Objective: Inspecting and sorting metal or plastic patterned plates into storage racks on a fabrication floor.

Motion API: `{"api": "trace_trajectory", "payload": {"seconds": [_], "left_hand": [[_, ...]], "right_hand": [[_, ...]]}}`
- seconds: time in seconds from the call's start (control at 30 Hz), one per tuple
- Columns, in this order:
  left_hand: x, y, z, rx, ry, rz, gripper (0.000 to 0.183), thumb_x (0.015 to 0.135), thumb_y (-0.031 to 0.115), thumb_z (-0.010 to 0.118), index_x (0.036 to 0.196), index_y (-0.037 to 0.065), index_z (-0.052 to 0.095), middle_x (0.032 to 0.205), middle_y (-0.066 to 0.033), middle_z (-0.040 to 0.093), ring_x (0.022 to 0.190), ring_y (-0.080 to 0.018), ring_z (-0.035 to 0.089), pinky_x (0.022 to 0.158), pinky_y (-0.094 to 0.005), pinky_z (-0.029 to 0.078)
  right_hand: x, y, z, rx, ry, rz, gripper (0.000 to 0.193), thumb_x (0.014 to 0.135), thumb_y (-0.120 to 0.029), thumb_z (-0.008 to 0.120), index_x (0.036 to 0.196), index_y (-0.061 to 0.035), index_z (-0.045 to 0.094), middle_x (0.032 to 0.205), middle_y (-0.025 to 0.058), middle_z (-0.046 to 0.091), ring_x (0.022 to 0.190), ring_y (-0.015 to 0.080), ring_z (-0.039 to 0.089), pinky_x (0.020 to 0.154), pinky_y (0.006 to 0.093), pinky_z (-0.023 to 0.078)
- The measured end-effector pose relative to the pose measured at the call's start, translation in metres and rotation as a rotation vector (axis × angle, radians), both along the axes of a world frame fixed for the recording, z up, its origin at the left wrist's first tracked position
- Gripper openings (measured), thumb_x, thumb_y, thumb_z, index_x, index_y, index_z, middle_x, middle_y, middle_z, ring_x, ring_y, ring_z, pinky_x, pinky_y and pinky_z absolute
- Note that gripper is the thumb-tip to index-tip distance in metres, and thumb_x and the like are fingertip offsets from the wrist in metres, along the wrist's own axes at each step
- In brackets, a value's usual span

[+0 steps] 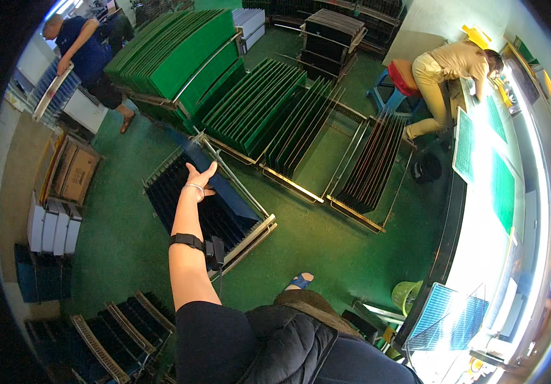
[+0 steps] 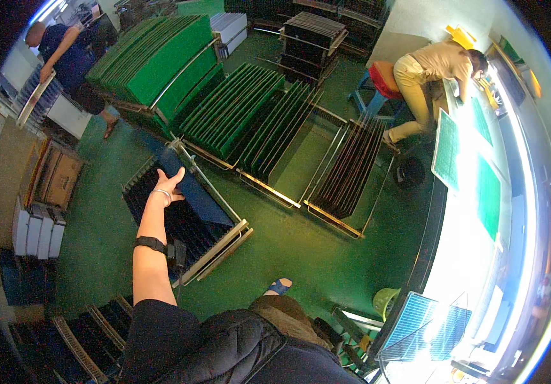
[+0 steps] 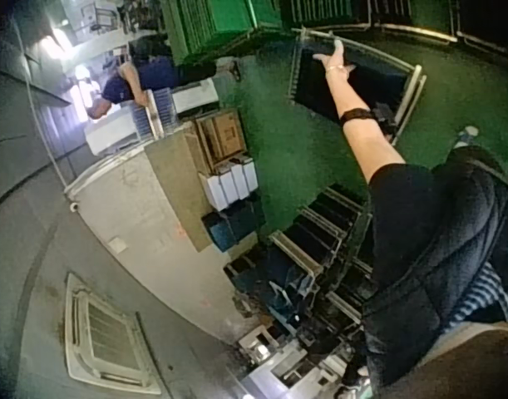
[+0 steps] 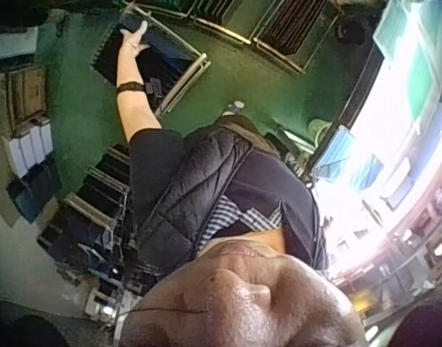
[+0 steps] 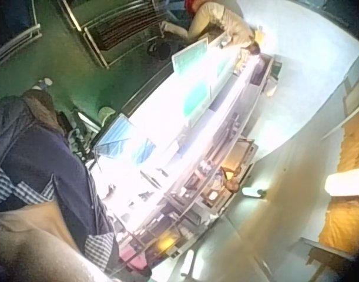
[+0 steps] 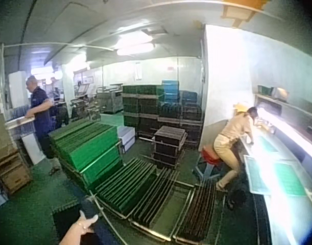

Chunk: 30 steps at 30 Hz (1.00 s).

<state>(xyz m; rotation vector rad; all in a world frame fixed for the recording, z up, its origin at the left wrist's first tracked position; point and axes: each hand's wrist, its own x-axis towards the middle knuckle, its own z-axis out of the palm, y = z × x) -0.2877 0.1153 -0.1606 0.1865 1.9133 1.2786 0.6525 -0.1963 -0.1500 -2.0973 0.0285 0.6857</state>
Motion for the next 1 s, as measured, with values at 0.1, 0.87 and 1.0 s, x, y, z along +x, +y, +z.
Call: {"api": "trace_trajectory", "payload": {"seconds": [0.1, 0.87, 1.0], "left_hand": [[-0.009, 0.006, 0.0, -0.194, 0.131, 0.061, 0.067, 0.073, 0.025, 0.075, 0.12, -0.004, 0.037, 0.093, -0.0219, 0.058, 0.075, -0.0303, 0.062, 0.059, -0.0423, 0.055], [0.097, 0.025, -0.026, -0.17, 1.101, -0.122, 0.027, 0.072, 0.014, 0.056, 0.096, 0.003, 0.058, 0.091, -0.0227, 0.057, 0.087, -0.0399, 0.057, 0.073, -0.047, 0.047], [0.28, 0.043, 0.001, 0.517, 0.978, -1.054, 0.021, 0.072, 0.011, 0.055, 0.084, -0.003, 0.064, 0.084, -0.0206, 0.062, 0.08, -0.0361, 0.06, 0.074, -0.0429, 0.048]], "right_hand": [[-0.001, 0.006, -0.002, -0.003, 0.001, 0.008, 0.043, 0.094, -0.025, 0.043, 0.127, 0.0016, 0.036, 0.125, 0.018, 0.047, 0.109, 0.0275, 0.051, 0.086, 0.0345, 0.048], [0.0, -0.023, -0.008, 0.058, 0.021, -0.063, 0.044, 0.094, -0.024, 0.043, 0.127, 0.0028, 0.035, 0.127, 0.0184, 0.045, 0.112, 0.028, 0.049, 0.09, 0.0348, 0.047], [0.002, -0.075, -0.012, 0.127, 0.016, -0.148, 0.044, 0.094, -0.024, 0.042, 0.128, 0.003, 0.035, 0.128, 0.0185, 0.045, 0.113, 0.0281, 0.048, 0.09, 0.0349, 0.047]]}}
